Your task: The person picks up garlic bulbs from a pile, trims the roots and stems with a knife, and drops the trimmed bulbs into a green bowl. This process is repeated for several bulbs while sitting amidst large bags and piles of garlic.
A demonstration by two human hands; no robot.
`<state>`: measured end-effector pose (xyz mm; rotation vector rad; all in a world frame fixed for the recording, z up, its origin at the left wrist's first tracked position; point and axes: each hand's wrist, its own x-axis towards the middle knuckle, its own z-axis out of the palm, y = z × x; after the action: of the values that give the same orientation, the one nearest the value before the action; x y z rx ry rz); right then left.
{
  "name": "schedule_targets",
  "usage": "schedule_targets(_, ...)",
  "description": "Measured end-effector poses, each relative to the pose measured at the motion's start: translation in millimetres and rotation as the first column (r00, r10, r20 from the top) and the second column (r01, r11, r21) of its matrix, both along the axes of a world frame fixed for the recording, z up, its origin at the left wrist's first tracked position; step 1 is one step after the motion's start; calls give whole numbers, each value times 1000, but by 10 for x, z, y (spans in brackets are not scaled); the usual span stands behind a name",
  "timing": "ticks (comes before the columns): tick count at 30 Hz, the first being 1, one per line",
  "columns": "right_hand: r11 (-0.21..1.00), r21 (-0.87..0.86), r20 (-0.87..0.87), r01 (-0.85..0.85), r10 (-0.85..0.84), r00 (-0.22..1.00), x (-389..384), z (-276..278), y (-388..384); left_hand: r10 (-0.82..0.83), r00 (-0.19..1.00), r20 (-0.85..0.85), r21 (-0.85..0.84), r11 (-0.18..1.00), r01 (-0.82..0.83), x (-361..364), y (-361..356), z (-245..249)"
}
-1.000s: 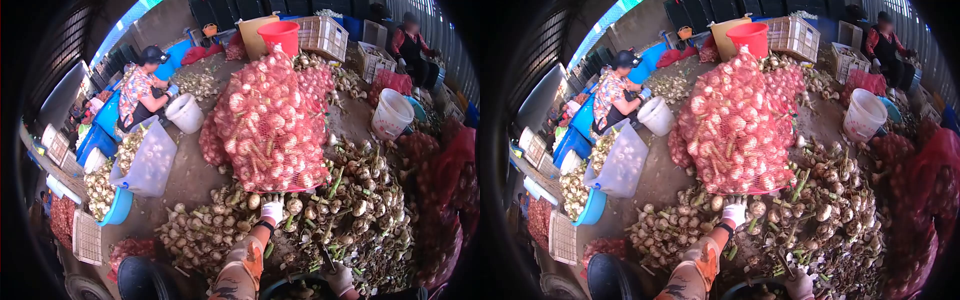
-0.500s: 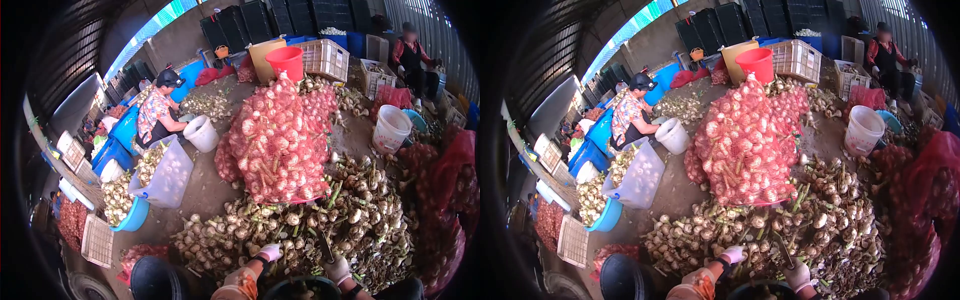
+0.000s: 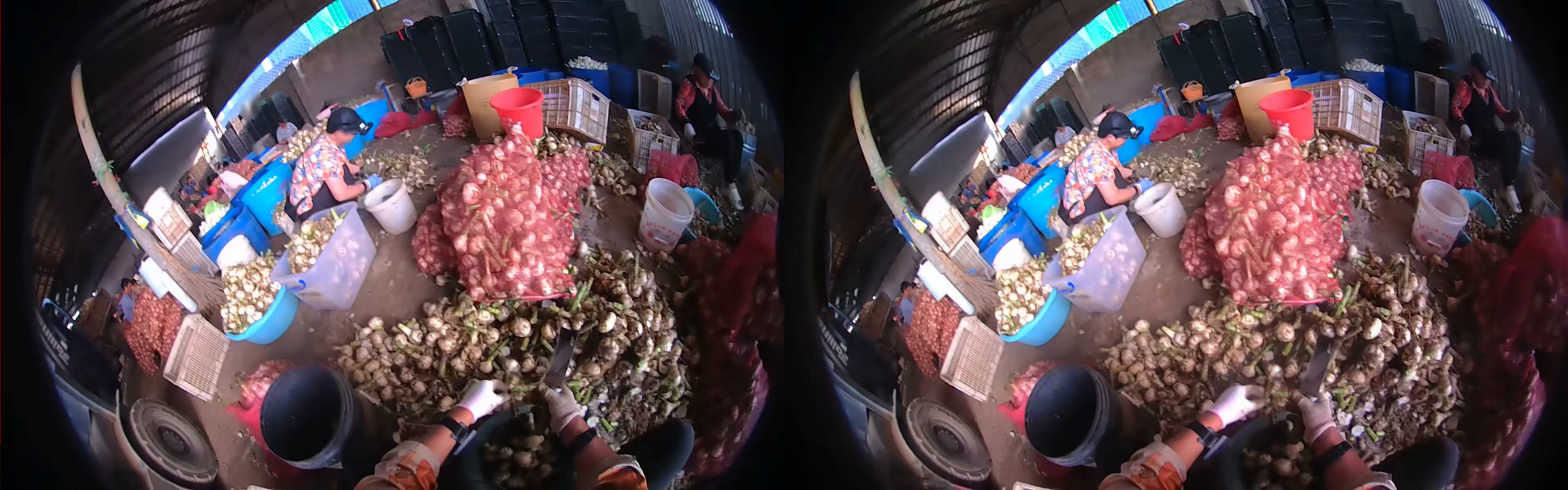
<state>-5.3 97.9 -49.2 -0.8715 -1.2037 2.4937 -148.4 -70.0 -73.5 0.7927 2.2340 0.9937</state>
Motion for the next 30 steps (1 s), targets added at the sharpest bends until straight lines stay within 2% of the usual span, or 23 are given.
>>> schedule_targets(1, 991, 128, -29, 47, -44, 999, 80, -75, 27, -74, 977, -201, -33, 997, 68, 1, -98, -206)
schedule_targets(3, 960, 268, 46, 81, -97, 994, 172, 91, 160, 61, 998, -3, -88, 994, -61, 30, -262, 117)
schedule_targets(4, 773, 629, -67, 87, -58, 996, 230, -275, 342, 95, 980, -173, -174, 977, -125, 2, -287, 109)
schedule_targets(5, 964, 220, -82, 150, -135, 988, 325, 176, 337, 165, 973, 162, -56, 986, -158, -83, -337, -15)
schedule_targets(6, 955, 258, -69, 147, -134, 989, 338, 549, 356, 280, 910, 305, -1, 956, -294, -17, -266, 211)
schedule_targets(7, 979, 155, -85, 129, -117, 990, 399, 920, 360, 209, 953, 218, -110, 976, -188, -143, -236, -15)
schedule_targets(8, 974, 175, -94, 143, -128, 987, 444, 1122, 377, 179, 940, 290, -61, 984, -169, -169, -138, -47)
schedule_targets(9, 969, 194, -100, 155, -138, 985, 482, 1188, 409, 149, 919, 364, -15, 988, -155, -179, -32, -90)
schedule_targets(12, 952, 244, -73, 186, -174, 982, 544, 1043, 519, 131, 876, 463, -171, 984, -57, -187, 441, -105)
schedule_targets(13, 953, 244, -38, 178, -174, 984, 554, 948, 538, -18, 872, 489, -30, 999, 37, -295, 554, -517)
schedule_targets(15, 956, 221, -7, 192, -195, 981, 560, 987, 530, -97, 744, 661, -74, 979, 192, -401, 885, -877)
schedule_targets(16, 963, 214, 24, 163, -172, 985, 588, 918, 580, -42, 779, 626, -177, 965, 195, -361, 1055, -924)
schedule_targets(17, 969, 206, 54, 136, -149, 987, 600, 874, 630, -62, 758, 649, -284, 905, 318, -309, 1280, -498)
schedule_targets(19, 975, 158, 89, 154, -170, 982, 602, 877, 704, -33, 730, 683, -371, 845, 386, -350, 1480, -1229)
schedule_targets(20, 978, 137, 121, 160, -176, 977, 604, 908, 744, -84, 722, 687, -424, 761, 492, -332, 1613, -1149)
schedule_targets(21, 980, 116, 148, 164, -180, 972, 572, 899, 781, -113, 743, 660, -427, 756, 495, -256, 1680, -1213)
schedule_targets(22, 957, 195, 135, 212, -241, 961, 505, 829, 767, -399, 732, 552, -444, 602, 663, -226, 1764, -1465)
schedule_targets(23, 960, 186, 138, 211, -238, 961, 509, 694, 788, -653, 623, 431, -492, 409, 769, -237, 1816, -1681)
schedule_targets(24, 953, 225, 152, 201, -238, 959, 537, 538, 815, -742, 581, 335, -495, 386, 779, -262, 1824, -1596)
schedule_targets(25, 945, 267, 164, 189, -237, 958, 541, 447, 838, -49, 755, 654, -428, 799, 423, -246, 1785, -1491)
schedule_targets(27, 959, 160, 155, 233, -258, 954, 483, 513, 843, 24, 619, 785, -291, 896, 335, -355, 1698, -1198)
schedule_targets(29, 951, 278, 202, 132, -192, 960, 487, 471, 836, -47, 619, 784, -117, 968, 222, -486, 1602, -1007)
schedule_targets(30, 945, 276, 132, 174, -216, 967, 436, 475, 786, -46, 653, 756, -162, 953, 255, -511, 1503, -975)
